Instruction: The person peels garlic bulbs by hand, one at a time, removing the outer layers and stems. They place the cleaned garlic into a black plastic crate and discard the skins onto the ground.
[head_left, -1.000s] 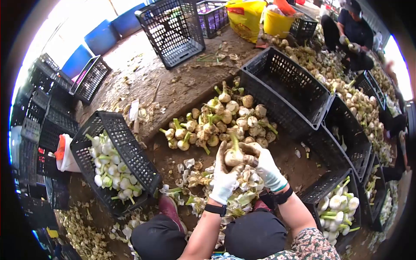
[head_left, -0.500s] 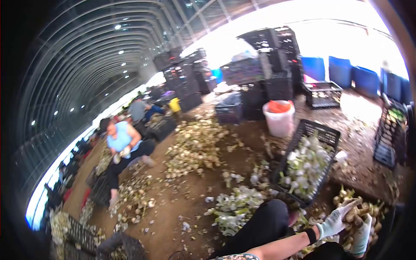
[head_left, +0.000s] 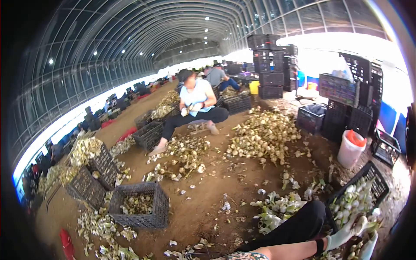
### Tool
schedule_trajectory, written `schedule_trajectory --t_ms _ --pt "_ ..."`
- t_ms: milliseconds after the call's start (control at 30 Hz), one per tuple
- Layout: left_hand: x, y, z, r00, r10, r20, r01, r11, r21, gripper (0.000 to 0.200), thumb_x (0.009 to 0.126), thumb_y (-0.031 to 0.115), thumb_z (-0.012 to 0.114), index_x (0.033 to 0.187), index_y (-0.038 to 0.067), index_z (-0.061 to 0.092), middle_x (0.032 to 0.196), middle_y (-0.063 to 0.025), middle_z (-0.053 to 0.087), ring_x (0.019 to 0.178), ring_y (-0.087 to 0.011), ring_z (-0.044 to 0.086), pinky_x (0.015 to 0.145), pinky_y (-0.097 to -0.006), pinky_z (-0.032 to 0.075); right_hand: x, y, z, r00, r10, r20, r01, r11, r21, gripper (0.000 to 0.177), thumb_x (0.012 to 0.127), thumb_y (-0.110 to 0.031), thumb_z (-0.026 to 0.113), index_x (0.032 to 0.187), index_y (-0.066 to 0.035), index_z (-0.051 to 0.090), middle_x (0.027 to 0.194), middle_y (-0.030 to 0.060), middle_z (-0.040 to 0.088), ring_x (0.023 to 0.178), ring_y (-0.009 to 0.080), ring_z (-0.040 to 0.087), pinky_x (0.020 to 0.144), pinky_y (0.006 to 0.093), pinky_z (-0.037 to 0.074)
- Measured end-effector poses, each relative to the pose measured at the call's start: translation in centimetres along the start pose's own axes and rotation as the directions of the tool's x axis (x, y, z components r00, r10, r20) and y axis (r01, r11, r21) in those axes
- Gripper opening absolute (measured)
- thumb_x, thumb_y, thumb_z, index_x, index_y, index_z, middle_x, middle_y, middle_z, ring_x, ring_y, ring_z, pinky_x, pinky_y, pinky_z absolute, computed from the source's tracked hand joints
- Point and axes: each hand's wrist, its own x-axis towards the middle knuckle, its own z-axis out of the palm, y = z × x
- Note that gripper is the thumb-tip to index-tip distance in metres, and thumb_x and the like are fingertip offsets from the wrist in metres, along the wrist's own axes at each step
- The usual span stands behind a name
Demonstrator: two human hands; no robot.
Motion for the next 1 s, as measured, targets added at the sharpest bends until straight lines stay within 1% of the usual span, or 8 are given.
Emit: schedule_trajectory --t_ms 167,400,533,600,667,767,900,1000 --pt "-2.5 7.2 0.2 0.944 0.325 -0.056 -0.117 0.491 0.863 0.072 0.093 0.007 0.066 0.153 0.008 0.026 0.139 -0.0115 0.045 0.122 -0.0188 0.049 0.094 -0.0261 0.047 8.4 14.8 -5.3 0.803 -0.570 0.173 0.558 0.617 -0.555 0.020 0.077 -0.002 0.052 0.092 -0.002 0.065 0.065 0.0083 0.058 0.049 0.0174 0.049 0.046 0.0310 0.038" --pt "-0.8 8.7 -4.3 0.925 -0.369 -0.091 0.295 0.848 -0.441 0.062 0.092 0.010 0.068 0.146 0.005 0.038 0.123 -0.0049 0.058 0.104 -0.0138 0.058 0.088 -0.0255 0.049 1.5 -0.2 8.3 0.750 -0.661 0.018 0.609 0.680 -0.407 0.024 0.072 0.000 0.050 0.092 0.005 0.063 0.067 0.0137 0.059 0.055 0.0262 0.054 0.050 0.0350 0.042" --pt "-0.8 8.5 -1.8 0.971 0.127 -0.205 0.023 0.796 0.605 0.083 0.079 0.021 0.080 0.149 0.011 0.037 0.133 -0.0148 0.053 0.122 -0.0288 0.051 0.103 -0.0367 0.041 1.4 0.3 3.7 0.972 -0.218 0.093 0.236 0.848 -0.474 0.016 0.094 -0.010 0.053 0.103 0.001 0.061 0.090 0.0139 0.065 0.078 0.0267 0.061 0.066 0.0350 0.051" --pt "-0.8 15.5 3.2 0.934 -0.351 -0.069 0.330 0.919 -0.215 0.085 0.080 0.003 0.078 0.151 0.008 0.030 0.136 -0.0066 0.051 0.120 -0.0165 0.051 0.104 -0.0308 0.041 -0.4 -2.2 4.9 0.988 -0.148 -0.050 0.131 0.959 -0.250 0.029 0.097 -0.012 0.053 0.123 0.000 0.056 0.106 0.0184 0.067 0.085 0.0228 0.066 0.073 0.0349 0.056" --pt "-1.1 17.8 4.5 0.981 -0.189 -0.037 0.188 0.903 0.386 0.070 0.090 0.018 0.070 0.149 0.006 0.033 0.135 -0.0080 0.054 0.111 -0.0175 0.059 0.101 -0.0300 0.043 3.9 4.0 -2.8 0.954 -0.201 -0.220 0.210 0.978 0.014 0.030 0.098 -0.024 0.051 0.117 -0.003 0.060 0.105 0.0109 0.067 0.088 0.0216 0.064 0.076 0.0356 0.053" --pt "-0.8 14.2 2.5 0.919 -0.393 -0.041 0.391 0.893 0.223 0.050 0.093 0.004 0.059 0.141 0.008 0.044 0.129 -0.0149 0.058 0.111 -0.0275 0.063 0.091 -0.0397 0.053 0.2 3.2 -8.8 0.783 -0.569 -0.251 -0.093 0.291 -0.952 0.025 0.093 -0.022 0.053 0.103 -0.004 0.067 0.092 0.0063 0.068 0.076 0.0224 0.063 0.067 0.0370 0.049" --pt "0.8 11.5 5.7 0.910 -0.404 0.091 0.414 0.879 -0.238 0.066 0.087 -0.004 0.065 0.146 0.010 0.038 0.134 -0.0144 0.054 0.118 -0.0323 0.059 0.086 -0.0366 0.057 -2.6 2.6 -13.5 0.984 0.052 -0.172 -0.163 0.658 -0.735 0.032 0.076 -0.017 0.073 0.102 0.000 0.070 0.099 0.0160 0.072 0.092 0.0200 0.068 0.086 0.0323 0.051" --pt "2.3 7.6 7.0 0.883 -0.451 0.130 0.469 0.860 -0.201 0.085 0.080 -0.013 0.067 0.150 0.022 0.033 0.127 -0.0105 0.054 0.103 -0.0266 0.064 0.076 -0.0345 0.061 -3.2 3.8 -12.4 0.936 -0.227 -0.270 -0.092 0.581 -0.809 0.047 0.073 -0.024 0.081 0.112 0.001 0.068 0.108 0.0171 0.069 0.093 0.0269 0.067 0.087 0.0346 0.051"
